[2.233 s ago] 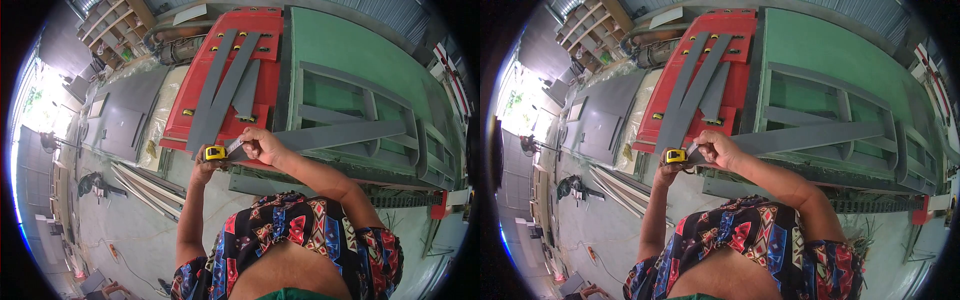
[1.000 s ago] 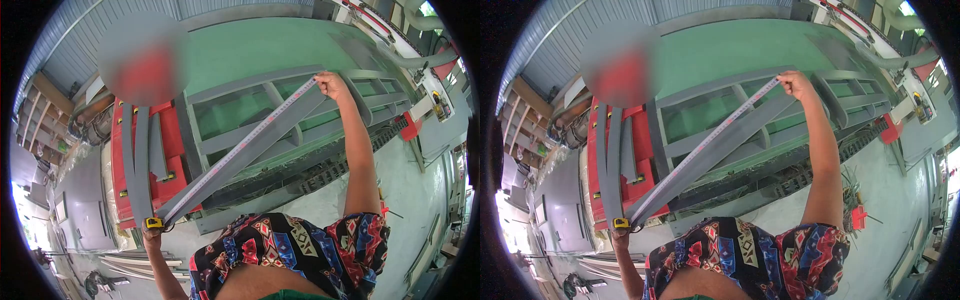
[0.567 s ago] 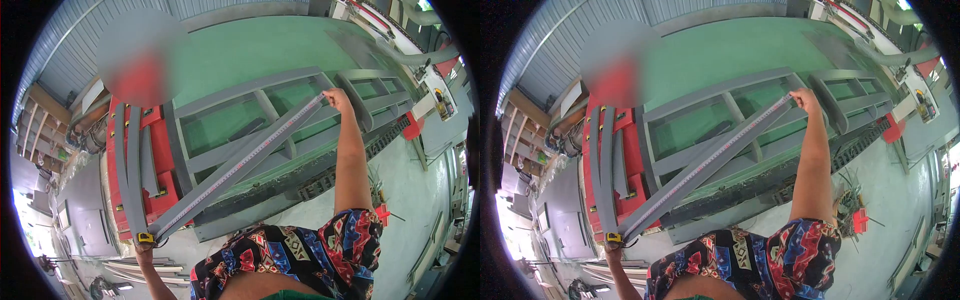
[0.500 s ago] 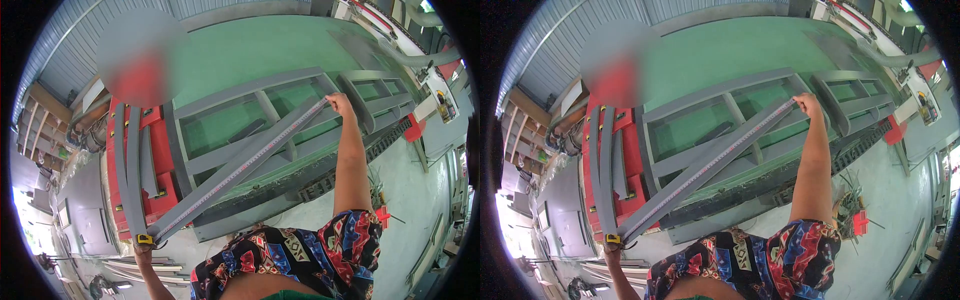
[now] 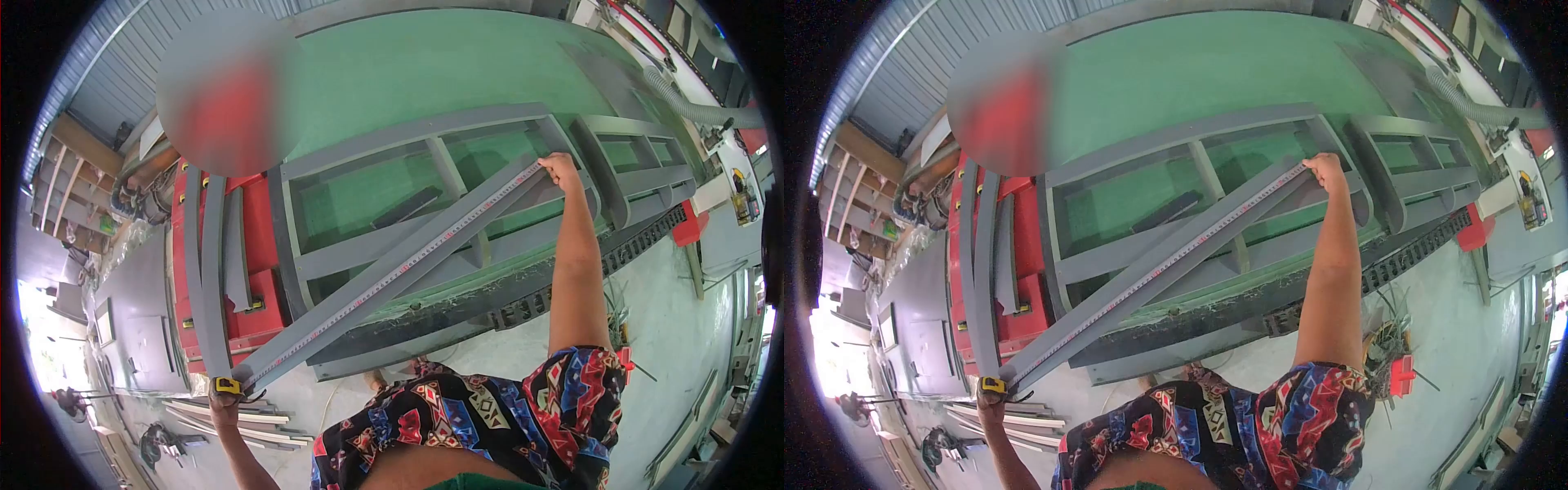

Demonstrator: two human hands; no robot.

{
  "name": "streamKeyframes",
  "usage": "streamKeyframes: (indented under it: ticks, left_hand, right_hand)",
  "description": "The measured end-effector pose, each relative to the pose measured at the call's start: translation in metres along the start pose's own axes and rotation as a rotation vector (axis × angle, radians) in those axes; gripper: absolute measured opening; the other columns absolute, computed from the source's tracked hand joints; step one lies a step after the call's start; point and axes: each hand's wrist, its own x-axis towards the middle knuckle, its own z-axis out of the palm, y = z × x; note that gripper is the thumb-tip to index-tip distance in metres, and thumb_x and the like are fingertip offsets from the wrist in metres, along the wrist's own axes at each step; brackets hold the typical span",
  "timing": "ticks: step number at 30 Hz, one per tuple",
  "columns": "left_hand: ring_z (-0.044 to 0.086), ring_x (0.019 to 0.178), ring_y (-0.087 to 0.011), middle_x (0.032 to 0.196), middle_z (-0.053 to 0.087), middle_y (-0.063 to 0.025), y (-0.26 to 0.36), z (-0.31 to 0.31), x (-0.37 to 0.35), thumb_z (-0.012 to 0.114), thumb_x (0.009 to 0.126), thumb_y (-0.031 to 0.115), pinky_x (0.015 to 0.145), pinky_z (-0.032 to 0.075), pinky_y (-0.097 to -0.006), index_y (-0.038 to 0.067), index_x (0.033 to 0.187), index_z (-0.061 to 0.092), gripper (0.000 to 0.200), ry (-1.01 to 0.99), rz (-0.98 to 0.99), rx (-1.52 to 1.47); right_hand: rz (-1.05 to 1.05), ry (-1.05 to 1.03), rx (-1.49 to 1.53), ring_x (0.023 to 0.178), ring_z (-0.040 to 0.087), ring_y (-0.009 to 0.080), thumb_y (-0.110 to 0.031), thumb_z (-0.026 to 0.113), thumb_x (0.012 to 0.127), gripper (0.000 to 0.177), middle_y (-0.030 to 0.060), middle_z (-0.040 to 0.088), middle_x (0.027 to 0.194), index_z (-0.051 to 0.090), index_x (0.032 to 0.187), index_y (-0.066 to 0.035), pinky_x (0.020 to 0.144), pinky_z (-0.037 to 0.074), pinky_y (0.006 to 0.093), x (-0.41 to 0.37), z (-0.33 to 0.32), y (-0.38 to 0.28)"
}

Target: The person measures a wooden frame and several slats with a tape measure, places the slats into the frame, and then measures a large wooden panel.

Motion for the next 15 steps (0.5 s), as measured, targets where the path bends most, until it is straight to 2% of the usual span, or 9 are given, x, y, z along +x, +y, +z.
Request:
streamKeyframes:
  ticks: [8, 10, 12, 14, 15]
  left_hand:
    - [0.058, 0.077, -0.0269, 0.087, 0.054, -0.0105, 0.005, -0.004, -0.002, 0.062, 0.05, 0.008, 0.057, 0.056, -0.039, 0.003, 0.103, 0.048, 0.056, -0.102, 0.011, 0.065]
    - [0.058, 0.077, -0.0267, 0.088, 0.054, -0.0105, 0.004, -0.009, -0.001, 0.062, 0.05, 0.008, 0.058, 0.056, -0.0392, 0.003, 0.104, 0.047, 0.056, -0.1, 0.01, 0.053]
    - [0.059, 0.077, -0.0265, 0.088, 0.054, -0.0105, 0.003, -0.017, 0.001, 0.063, 0.05, 0.008, 0.059, 0.057, -0.0394, 0.003, 0.104, 0.047, 0.056, -0.1, 0.008, 0.037]
    - [0.057, 0.092, -0.0308, 0.1, 0.056, -0.0123, 0.0, -0.029, 0.003, 0.062, 0.048, 0.007, 0.084, 0.051, -0.0483, 0.003, 0.109, 0.047, 0.063, -0.141, -0.045, 0.003]
    - [0.057, 0.092, -0.0308, 0.1, 0.056, -0.0123, 0.001, -0.025, 0.003, 0.062, 0.048, 0.007, 0.084, 0.051, -0.0483, 0.003, 0.109, 0.047, 0.063, -0.14, -0.048, 0.003]
  right_hand:
    - [0.001, -0.037, -0.101, 0.041, 0.032, 0.0092, -0.01, 0.069, 0.074, 0.021, 0.0013, 0.043, 0.053, 0.052, 0.064, -0.004, 0.037, 0.02, 0.0266, -0.011, 0.007, -0.01]
    - [0.04, -0.058, -0.157, 0.043, 0.034, 0.0068, -0.013, 0.068, 0.077, 0.017, -0.0016, 0.043, 0.055, 0.055, 0.071, -0.005, 0.037, 0.023, 0.0243, -0.011, 0.008, -0.01]
    - [0.038, -0.045, -0.157, 0.043, 0.034, 0.0067, -0.014, 0.068, 0.077, 0.016, -0.0017, 0.043, 0.055, 0.055, 0.072, -0.005, 0.037, 0.023, 0.024, -0.016, 0.01, -0.011]
    - [0.036, -0.032, -0.158, 0.043, 0.035, 0.0066, -0.014, 0.068, 0.077, 0.016, -0.0018, 0.044, 0.056, 0.055, 0.072, -0.006, 0.038, 0.023, 0.0237, -0.02, 0.014, -0.012]
    - [0.024, -0.047, -0.123, 0.043, 0.034, 0.0073, -0.013, 0.069, 0.076, 0.016, -0.0012, 0.044, 0.055, 0.056, 0.071, -0.005, 0.037, 0.023, 0.0246, -0.02, 0.016, -0.013]
